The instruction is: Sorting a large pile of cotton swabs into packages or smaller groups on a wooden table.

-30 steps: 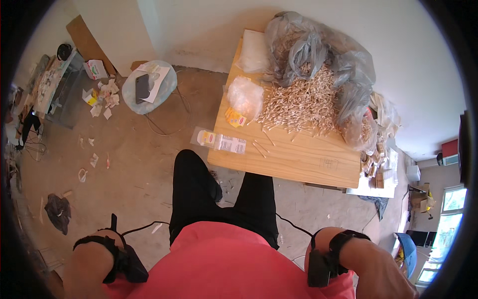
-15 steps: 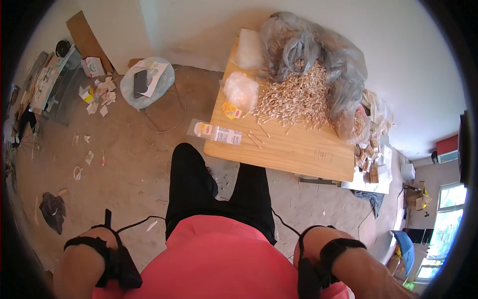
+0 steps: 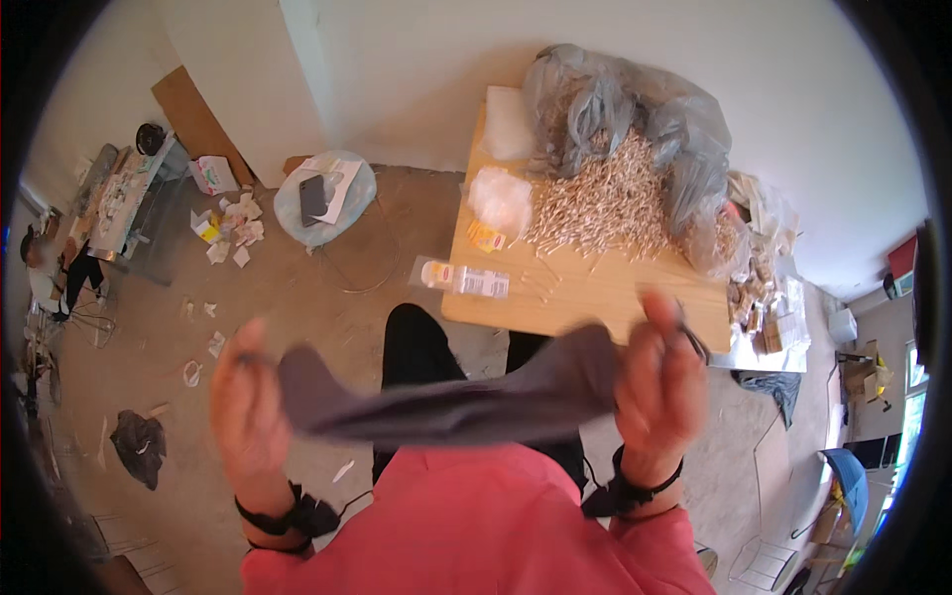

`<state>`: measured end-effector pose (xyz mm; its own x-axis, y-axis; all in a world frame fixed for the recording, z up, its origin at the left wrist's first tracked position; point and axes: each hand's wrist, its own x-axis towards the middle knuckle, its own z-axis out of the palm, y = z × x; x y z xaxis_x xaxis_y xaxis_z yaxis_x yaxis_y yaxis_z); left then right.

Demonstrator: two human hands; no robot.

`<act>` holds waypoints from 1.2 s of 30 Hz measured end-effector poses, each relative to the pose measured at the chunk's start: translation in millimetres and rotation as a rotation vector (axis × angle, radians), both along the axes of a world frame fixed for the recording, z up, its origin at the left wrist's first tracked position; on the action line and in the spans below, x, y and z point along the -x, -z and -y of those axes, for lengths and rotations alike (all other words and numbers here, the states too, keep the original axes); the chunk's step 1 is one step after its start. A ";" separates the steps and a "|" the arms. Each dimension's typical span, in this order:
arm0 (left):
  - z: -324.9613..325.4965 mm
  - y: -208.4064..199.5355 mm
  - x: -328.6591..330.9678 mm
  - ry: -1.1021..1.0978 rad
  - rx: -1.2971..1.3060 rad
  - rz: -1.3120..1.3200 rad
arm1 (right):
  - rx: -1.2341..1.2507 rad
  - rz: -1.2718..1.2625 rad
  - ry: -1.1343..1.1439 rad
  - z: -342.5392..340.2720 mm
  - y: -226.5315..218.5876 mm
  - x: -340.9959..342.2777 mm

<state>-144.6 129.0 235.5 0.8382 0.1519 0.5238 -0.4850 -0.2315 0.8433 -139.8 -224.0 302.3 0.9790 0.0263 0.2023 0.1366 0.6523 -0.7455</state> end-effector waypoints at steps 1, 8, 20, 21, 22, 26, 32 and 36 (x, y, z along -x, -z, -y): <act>15.5 -16.8 -13.1 0.351 0.497 -0.289 | 0.368 -0.014 0.205 -4.0 5.9 -9.2; 66.1 -14.0 -36.6 -0.203 -0.316 -0.076 | 1.099 0.086 0.636 -27.7 49.2 -27.5; 60.9 33.0 -33.7 0.034 0.035 -0.283 | 0.957 0.054 0.561 -10.0 101.2 -33.1; 57.3 40.6 -36.7 0.087 -0.170 -0.486 | 0.962 0.051 0.559 -11.7 106.8 -33.0; 55.4 49.8 -38.7 0.141 -0.377 -0.686 | 0.909 0.016 0.523 -13.2 113.7 -32.8; 53.5 100.1 -30.9 0.085 -0.380 -0.659 | 1.074 0.125 0.519 -11.6 129.6 -37.7; 72.2 108.4 -25.7 0.250 0.170 -0.668 | 1.215 0.026 0.424 -3.5 154.3 -37.3; 90.7 111.9 -21.6 0.177 0.379 -0.835 | 1.006 -0.144 0.458 -19.7 171.8 -45.9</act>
<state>-123.0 38.2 123.6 0.9482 0.0234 -0.3169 0.3101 0.1501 0.9388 -94.0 -204.3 130.5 0.9509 -0.2552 0.1753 0.0789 -0.3475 -0.9343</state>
